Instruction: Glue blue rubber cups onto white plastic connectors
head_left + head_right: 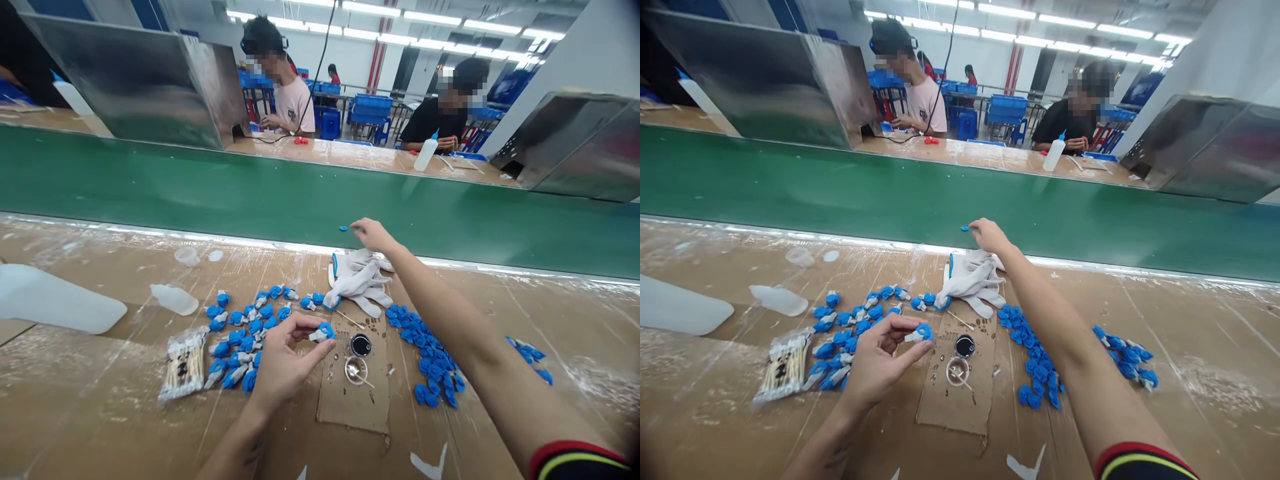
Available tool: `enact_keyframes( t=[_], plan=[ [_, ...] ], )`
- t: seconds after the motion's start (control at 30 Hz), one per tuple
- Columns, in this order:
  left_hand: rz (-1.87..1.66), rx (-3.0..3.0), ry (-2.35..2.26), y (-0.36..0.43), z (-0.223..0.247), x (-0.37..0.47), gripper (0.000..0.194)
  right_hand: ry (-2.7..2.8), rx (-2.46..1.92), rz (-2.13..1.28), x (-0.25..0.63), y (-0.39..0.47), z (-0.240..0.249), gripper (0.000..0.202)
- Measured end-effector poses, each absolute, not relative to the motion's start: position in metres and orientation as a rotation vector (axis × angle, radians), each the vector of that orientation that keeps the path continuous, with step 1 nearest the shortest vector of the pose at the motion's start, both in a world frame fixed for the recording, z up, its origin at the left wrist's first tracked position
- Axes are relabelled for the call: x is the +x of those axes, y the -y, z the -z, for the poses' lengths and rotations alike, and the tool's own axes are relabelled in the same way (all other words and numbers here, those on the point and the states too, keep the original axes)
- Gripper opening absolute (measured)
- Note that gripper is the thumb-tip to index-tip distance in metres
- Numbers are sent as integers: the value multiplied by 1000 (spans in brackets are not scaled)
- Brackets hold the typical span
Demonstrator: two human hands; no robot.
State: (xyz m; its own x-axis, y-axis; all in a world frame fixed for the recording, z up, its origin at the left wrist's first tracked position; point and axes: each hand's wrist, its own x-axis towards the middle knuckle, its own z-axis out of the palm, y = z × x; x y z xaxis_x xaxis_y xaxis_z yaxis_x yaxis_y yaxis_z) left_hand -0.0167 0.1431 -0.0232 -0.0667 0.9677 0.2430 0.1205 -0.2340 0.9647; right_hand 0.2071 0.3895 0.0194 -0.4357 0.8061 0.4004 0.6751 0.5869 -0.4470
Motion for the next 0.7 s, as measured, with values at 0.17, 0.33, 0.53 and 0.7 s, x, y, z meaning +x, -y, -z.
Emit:
enact_keyframes(
  t=[0.17,0.33,0.53,0.7],
  plan=[
    [-1393,1393,-1250,-147,26,-19,16,2241,-1036,-276,183,-422,-7,36],
    [-1384,1369,-1255,-148,25,-23,15,2195,-1006,-309,200,-422,-20,40],
    [-1400,1228,-1128,-139,18,-11,20,2129,-1008,-451,249,-314,-47,28],
    [-1330,1076,-884,-129,16,5,29,2066,-964,-626,240,-173,-48,7]
  ],
)
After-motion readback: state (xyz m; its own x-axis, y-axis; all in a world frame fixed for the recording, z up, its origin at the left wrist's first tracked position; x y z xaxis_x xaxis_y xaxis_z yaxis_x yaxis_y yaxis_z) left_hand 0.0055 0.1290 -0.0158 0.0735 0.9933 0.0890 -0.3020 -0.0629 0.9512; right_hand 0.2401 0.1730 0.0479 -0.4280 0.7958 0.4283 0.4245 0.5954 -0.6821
